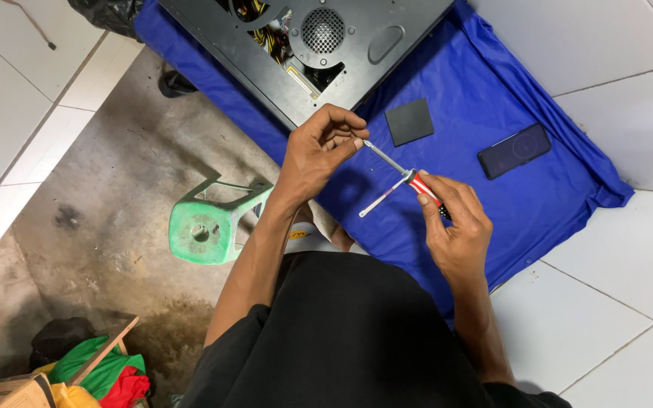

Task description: The person works on the internal components of a desktop computer case, using a screwdriver to tighten screws on the motherboard area. They then reposition the case and secure the side panel with screws.

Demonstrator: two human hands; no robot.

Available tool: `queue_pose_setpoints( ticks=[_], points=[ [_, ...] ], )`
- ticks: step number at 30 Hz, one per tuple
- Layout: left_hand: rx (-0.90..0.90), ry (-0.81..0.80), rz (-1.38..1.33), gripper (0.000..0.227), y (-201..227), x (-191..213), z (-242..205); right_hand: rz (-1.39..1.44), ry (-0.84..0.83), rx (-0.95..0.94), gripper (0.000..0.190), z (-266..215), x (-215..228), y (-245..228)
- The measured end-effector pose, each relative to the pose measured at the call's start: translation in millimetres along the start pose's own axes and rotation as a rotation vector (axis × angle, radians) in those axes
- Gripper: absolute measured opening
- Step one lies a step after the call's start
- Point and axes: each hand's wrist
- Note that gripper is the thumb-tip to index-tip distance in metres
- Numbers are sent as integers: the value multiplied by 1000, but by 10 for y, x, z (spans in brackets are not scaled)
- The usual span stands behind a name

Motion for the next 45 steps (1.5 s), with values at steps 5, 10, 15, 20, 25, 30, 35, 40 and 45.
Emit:
queue_pose_setpoints(
  ticks=[5,10,15,20,25,30,35,40,45],
  points=[
    [36,32,-95,31,-63,28,12,20,-5,0,19,12,-14,31],
    [54,33,-147,31,-15,13,7,41,-13,-28,20,-2,-17,27],
    [106,0,-211,34,-18,57,13,64,-30,-72,20,-6,-49,7],
    [134,-93,-212,34,-92,146,48,212,-96,-173,22,-24,-156,9],
    [120,-193,-92,51,-25,259,77,367,-141,-322,26,-121,-413,157],
    [-36,-249,882,70,-299,673,35,221,-199,-393,26,-144,-560,278],
    [147,-331,1023,88,-209,562,-227,226,-156,-252,24,-208,-851,611],
    [31,-259,1202,88,-672,623,-437,216,-177,-261,23,-238,-1054,753],
    [-221,-225,1474,80,-911,672,-443,228,-183,-272,22,-207,-1132,754]
  ],
)
Point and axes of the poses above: each hand's wrist, its own z-axis towards the middle knuckle, its own x-axis out of the back of the hand, y = z × x, and after that the axes turned 14 degrees about -x, right-handed
